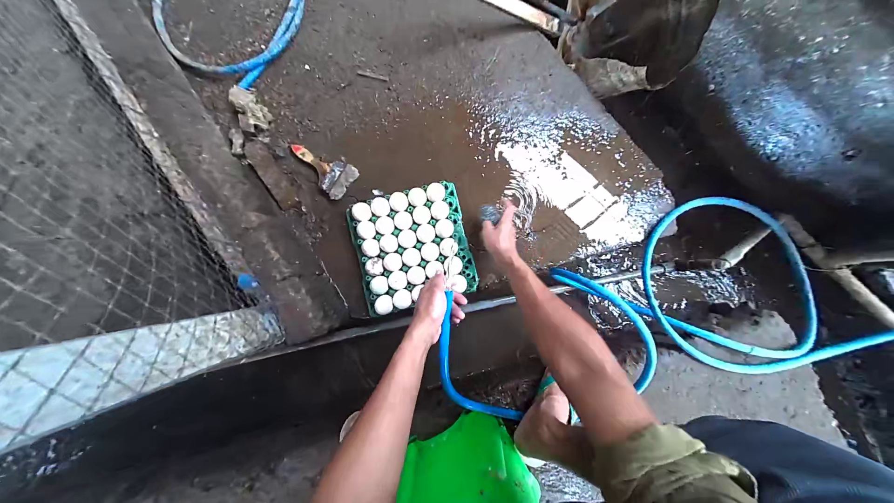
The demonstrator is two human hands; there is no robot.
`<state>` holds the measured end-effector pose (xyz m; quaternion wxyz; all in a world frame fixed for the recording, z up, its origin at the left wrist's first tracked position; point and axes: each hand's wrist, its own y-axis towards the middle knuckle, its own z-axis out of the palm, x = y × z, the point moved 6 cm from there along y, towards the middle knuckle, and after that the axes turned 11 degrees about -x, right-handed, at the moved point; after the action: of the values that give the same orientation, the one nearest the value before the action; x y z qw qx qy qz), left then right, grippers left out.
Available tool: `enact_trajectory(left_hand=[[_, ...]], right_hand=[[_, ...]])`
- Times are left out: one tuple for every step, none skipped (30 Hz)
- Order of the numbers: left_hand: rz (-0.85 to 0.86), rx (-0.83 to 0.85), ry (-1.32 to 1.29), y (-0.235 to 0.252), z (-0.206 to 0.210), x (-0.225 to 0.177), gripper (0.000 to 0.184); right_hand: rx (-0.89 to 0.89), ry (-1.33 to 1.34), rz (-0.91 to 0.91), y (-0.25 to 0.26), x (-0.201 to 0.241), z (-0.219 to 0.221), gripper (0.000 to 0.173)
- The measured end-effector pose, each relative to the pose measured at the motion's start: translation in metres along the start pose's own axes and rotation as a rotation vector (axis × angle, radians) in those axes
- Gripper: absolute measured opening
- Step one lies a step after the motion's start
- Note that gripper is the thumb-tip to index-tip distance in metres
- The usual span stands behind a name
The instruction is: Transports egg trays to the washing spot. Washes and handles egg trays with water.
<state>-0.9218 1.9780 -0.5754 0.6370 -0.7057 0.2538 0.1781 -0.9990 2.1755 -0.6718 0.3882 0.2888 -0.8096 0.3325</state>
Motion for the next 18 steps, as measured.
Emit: enact_trajectory(left_hand=[[0.013, 0.004, 0.021, 0.004, 0.005, -0.001, 0.055], [0.036, 0.006, 0.044, 0.008, 0.009, -0.004, 0.054], [0.063, 0.007, 0.062, 0.013, 0.012, -0.008, 0.054], [0.083, 0.009, 0.063, 0.018, 0.013, -0.010, 0.054], [0.093, 0.007, 0.049, 0.022, 0.014, -0.012, 0.055], [0.095, -0.007, 0.033, 0.027, 0.014, -0.014, 0.056], [0.092, -0.003, 0.015, 0.029, 0.013, -0.015, 0.057], [0.087, 0.021, -0.007, 0.030, 0.012, -0.015, 0.055], [0.088, 0.050, -0.023, 0.030, 0.010, -0.016, 0.051], [0.094, 0.061, -0.036, 0.030, 0.007, -0.018, 0.048], [0.097, 0.062, -0.044, 0.029, 0.005, -0.021, 0.047], [0.097, 0.063, -0.053, 0.030, 0.002, -0.023, 0.046], [0.093, 0.061, -0.063, 0.031, -0.002, -0.023, 0.046], [0.093, 0.053, -0.076, 0.032, -0.005, -0.024, 0.045], [0.097, 0.044, -0.088, 0.032, -0.009, -0.025, 0.044], [0.100, 0.034, -0.100, 0.033, -0.012, -0.026, 0.043], [0.100, 0.024, -0.109, 0.033, -0.016, -0.027, 0.043], [0.095, 0.018, -0.111, 0.033, -0.019, -0.028, 0.043]], right_hand=[[0.116, 0.171, 0.019, -0.018, 0.001, 0.008, 0.057], [0.239, 0.326, 0.060, -0.038, 0.005, 0.017, 0.048], [0.361, 0.450, 0.127, -0.056, 0.012, 0.025, 0.042], [0.470, 0.545, 0.205, -0.073, 0.020, 0.030, 0.037], [0.535, 0.602, 0.259, -0.087, 0.026, 0.032, 0.030], [0.554, 0.638, 0.276, -0.095, 0.030, 0.031, 0.021], [0.528, 0.648, 0.279, -0.097, 0.030, 0.028, 0.015], [0.466, 0.615, 0.274, -0.096, 0.024, 0.025, 0.014], [0.403, 0.529, 0.247, -0.093, 0.012, 0.021, 0.016], [0.352, 0.388, 0.187, -0.090, -0.002, 0.017, 0.019], [0.328, 0.223, 0.117, -0.087, -0.013, 0.014, 0.020], [0.337, 0.060, 0.051, -0.089, -0.020, 0.013, 0.023], [0.372, -0.077, -0.001, -0.094, -0.023, 0.014, 0.031], [0.411, -0.180, -0.043, -0.099, -0.025, 0.017, 0.042], [0.421, -0.248, -0.081, -0.104, -0.025, 0.021, 0.048], [0.408, -0.294, -0.100, -0.107, -0.024, 0.023, 0.052], [0.394, -0.336, -0.102, -0.109, -0.024, 0.025, 0.055], [0.389, -0.378, -0.092, -0.111, -0.023, 0.026, 0.057]])
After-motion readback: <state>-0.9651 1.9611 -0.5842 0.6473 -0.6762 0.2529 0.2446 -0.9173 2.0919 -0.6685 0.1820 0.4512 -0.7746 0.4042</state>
